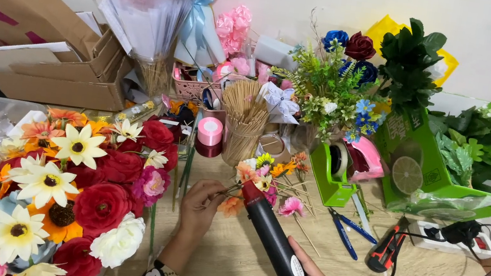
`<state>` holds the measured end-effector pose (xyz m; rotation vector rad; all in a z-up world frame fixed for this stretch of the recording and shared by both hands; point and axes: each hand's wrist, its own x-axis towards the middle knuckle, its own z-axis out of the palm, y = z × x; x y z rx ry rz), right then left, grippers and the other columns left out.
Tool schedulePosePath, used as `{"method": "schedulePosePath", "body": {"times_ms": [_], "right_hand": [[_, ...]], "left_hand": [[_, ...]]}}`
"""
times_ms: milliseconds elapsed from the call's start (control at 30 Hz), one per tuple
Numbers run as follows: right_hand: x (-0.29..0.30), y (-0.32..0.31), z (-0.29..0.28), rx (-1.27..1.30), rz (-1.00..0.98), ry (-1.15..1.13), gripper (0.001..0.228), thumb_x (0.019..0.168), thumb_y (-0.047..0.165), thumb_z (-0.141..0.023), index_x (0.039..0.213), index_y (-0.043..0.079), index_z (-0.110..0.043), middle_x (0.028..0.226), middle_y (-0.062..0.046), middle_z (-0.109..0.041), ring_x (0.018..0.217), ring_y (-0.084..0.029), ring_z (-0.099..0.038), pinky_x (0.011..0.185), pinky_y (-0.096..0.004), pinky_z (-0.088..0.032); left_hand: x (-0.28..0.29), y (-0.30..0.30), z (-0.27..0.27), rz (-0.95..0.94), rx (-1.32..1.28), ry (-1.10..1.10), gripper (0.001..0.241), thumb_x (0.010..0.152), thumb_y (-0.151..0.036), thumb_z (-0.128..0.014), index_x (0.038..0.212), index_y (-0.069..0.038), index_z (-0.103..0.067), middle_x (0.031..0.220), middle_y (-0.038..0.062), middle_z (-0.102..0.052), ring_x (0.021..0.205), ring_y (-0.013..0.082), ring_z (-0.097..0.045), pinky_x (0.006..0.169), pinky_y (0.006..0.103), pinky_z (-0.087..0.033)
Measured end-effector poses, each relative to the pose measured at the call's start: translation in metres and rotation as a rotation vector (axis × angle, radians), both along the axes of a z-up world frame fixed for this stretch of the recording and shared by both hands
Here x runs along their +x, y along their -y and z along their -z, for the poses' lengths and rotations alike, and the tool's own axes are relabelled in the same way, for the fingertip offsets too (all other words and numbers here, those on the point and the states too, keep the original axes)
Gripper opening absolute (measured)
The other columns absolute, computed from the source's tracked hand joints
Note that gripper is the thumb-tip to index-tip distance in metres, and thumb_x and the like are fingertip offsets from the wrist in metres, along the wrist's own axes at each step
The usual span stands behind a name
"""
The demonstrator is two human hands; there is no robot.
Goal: The person uses a heat gun to curl the petals of artificial flowers, including orange and pink varieties, held by hand. They then insert the heated flowers into a large, colorful bouquet arrangement on the table.
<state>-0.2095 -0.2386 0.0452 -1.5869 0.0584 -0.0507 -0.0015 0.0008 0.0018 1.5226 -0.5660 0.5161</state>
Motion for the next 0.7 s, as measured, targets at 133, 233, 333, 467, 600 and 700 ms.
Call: {"method": "schedulePosePath", "body": {"times_ms": [133, 233, 333, 467, 600, 700], "right_hand": [[0.000, 0.007, -0.001, -0.006, -0.017, 0.002, 0.082, 0.083, 0.015, -0.078, 0.158, 0.017, -0.043, 0.157, -0.008, -0.054, 0.115, -0.018, -0.066, 0.089, -0.021, -0.044], [-0.001, 0.011, 0.002, -0.014, 0.019, -0.003, 0.083, 0.081, 0.017, -0.080, 0.157, 0.018, -0.045, 0.162, -0.008, -0.049, 0.129, -0.021, -0.063, 0.095, -0.024, -0.045], [-0.003, 0.015, 0.003, -0.018, -0.007, -0.004, 0.083, 0.082, 0.014, -0.079, 0.157, 0.018, -0.044, 0.157, -0.007, -0.054, 0.105, -0.018, -0.068, 0.078, -0.020, -0.046], [-0.007, 0.017, -0.008, 0.013, -0.033, -0.004, 0.084, 0.082, 0.017, -0.078, 0.157, 0.016, -0.042, 0.159, -0.009, -0.049, 0.107, -0.016, -0.048, 0.084, -0.026, -0.037], [-0.011, 0.029, -0.033, 0.110, -0.221, -0.099, 0.091, 0.088, 0.027, -0.075, 0.165, 0.021, -0.026, 0.120, -0.008, -0.067, 0.071, -0.015, -0.054, 0.068, -0.023, -0.040], [-0.005, 0.052, -0.010, 0.415, -0.409, -0.051, 0.110, 0.086, 0.025, -0.090, 0.163, 0.013, -0.013, 0.166, 0.002, -0.022, 0.100, -0.024, -0.064, 0.073, -0.025, -0.048]], "left_hand": [[0.007, -0.001, 0.014, 0.018, -0.015, -0.023, 0.027, 0.085, 0.009, -0.073, 0.105, -0.009, -0.079, 0.105, 0.007, -0.071, 0.093, 0.0158, -0.068, 0.068, 0.0230, -0.050], [0.010, -0.002, 0.022, 0.099, -0.088, -0.032, 0.044, 0.080, 0.018, -0.065, 0.112, -0.010, -0.076, 0.111, 0.008, -0.071, 0.099, 0.0182, -0.067, 0.075, 0.0232, -0.049], [0.010, -0.001, 0.017, 0.196, -0.162, -0.104, 0.037, 0.084, 0.018, -0.065, 0.109, -0.007, -0.076, 0.111, 0.009, -0.070, 0.107, 0.0217, -0.067, 0.090, 0.0320, -0.056], [0.012, -0.001, 0.023, 0.308, -0.135, -0.425, 0.019, 0.088, 0.001, -0.067, 0.102, -0.007, -0.078, 0.102, 0.006, -0.077, 0.096, 0.0191, -0.070, 0.081, 0.0330, -0.056], [0.019, -0.001, 0.032, 0.297, -0.131, -0.539, 0.009, 0.087, -0.011, -0.079, 0.096, -0.010, -0.082, 0.094, 0.004, -0.080, 0.088, 0.0161, -0.071, 0.077, 0.0348, -0.060], [0.024, -0.002, 0.044, 0.293, -0.195, -0.590, 0.007, 0.085, -0.009, -0.081, 0.093, -0.010, -0.081, 0.092, 0.005, -0.080, 0.086, 0.0166, -0.070, 0.073, 0.0338, -0.057]]}}
